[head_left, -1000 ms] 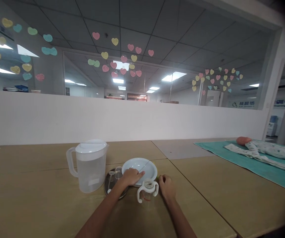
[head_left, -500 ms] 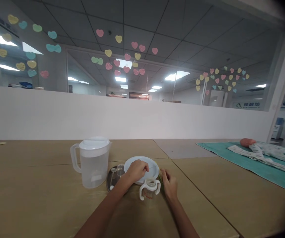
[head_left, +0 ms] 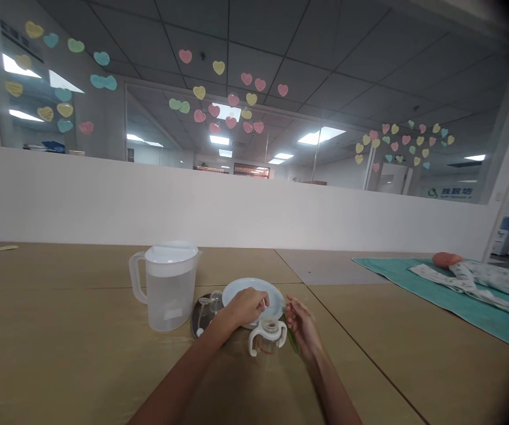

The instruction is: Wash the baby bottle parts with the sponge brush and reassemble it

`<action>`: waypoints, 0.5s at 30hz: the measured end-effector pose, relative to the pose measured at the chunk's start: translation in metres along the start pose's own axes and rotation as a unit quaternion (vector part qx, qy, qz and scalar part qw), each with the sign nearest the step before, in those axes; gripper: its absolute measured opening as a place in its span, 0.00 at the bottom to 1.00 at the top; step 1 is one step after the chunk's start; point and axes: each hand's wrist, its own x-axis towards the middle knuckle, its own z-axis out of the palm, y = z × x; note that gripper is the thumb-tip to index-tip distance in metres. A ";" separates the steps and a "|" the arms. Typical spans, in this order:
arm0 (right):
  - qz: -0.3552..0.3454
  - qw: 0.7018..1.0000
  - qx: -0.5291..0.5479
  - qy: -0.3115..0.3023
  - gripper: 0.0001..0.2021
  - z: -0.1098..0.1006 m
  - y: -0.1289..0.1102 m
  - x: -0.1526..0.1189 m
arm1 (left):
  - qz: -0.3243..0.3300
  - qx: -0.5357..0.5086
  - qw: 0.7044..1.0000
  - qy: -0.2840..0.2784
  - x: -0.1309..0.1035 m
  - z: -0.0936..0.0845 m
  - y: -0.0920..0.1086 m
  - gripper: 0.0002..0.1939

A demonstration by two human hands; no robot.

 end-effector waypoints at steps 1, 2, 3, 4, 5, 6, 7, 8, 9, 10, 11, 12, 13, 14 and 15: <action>0.005 1.000 0.008 0.000 0.17 -0.001 0.001 0.001 | -0.006 -0.004 1.000 0.000 0.000 -0.001 -0.001 0.15; 0.010 1.000 0.015 0.005 0.17 -0.002 0.002 0.002 | -0.017 -0.005 1.000 0.003 -0.001 -0.003 -0.003 0.14; 0.012 1.000 0.022 0.014 0.17 -0.003 0.003 0.003 | -0.032 -0.003 0.999 0.009 -0.002 -0.007 -0.006 0.14; 0.013 0.999 0.027 0.025 0.17 -0.005 0.004 0.005 | -0.052 0.001 0.999 0.015 -0.004 -0.012 -0.010 0.14; 0.010 0.999 0.030 0.037 0.17 -0.006 0.005 0.006 | -0.073 0.008 0.997 0.019 -0.006 -0.018 -0.016 0.15; 0.004 0.998 0.031 0.046 0.17 -0.008 0.005 0.008 | -0.098 0.018 0.995 0.022 -0.010 -0.025 -0.023 0.15; -0.001 0.998 0.032 0.051 0.16 -0.009 0.006 0.009 | -0.126 0.028 0.991 0.019 -0.013 -0.032 -0.030 0.14; -0.005 0.998 0.033 0.054 0.16 -0.010 0.006 0.010 | -0.155 0.039 0.987 0.014 -0.018 -0.040 -0.039 0.13; -0.006 0.998 0.036 0.053 0.15 -0.010 0.006 0.011 | -0.185 0.050 0.981 0.003 -0.022 -0.046 -0.046 0.12; -0.004 0.998 0.040 0.052 0.15 -0.011 0.007 0.011 | -0.212 0.056 0.976 -0.012 -0.026 -0.051 -0.054 0.10; 0.000 0.998 0.045 0.049 0.15 -0.011 0.007 0.012 | -0.236 0.060 0.970 -0.028 -0.030 -0.054 -0.060 0.08; 0.005 0.998 0.049 0.048 0.15 -0.011 0.008 0.012 | -0.257 0.062 0.964 -0.042 -0.034 -0.055 -0.065 0.06; 0.008 0.997 0.053 0.050 0.15 -0.012 0.008 0.012 | -0.272 0.061 0.959 -0.052 -0.036 -0.055 -0.069 0.04; 0.011 0.997 0.055 0.052 0.14 -0.012 0.008 0.012 | -0.284 0.058 0.955 -0.057 -0.038 -0.054 -0.072 0.03; 0.014 0.997 0.058 0.056 0.14 -0.013 0.008 0.013 | -0.292 0.053 0.953 -0.059 -0.040 -0.052 -0.074 0.03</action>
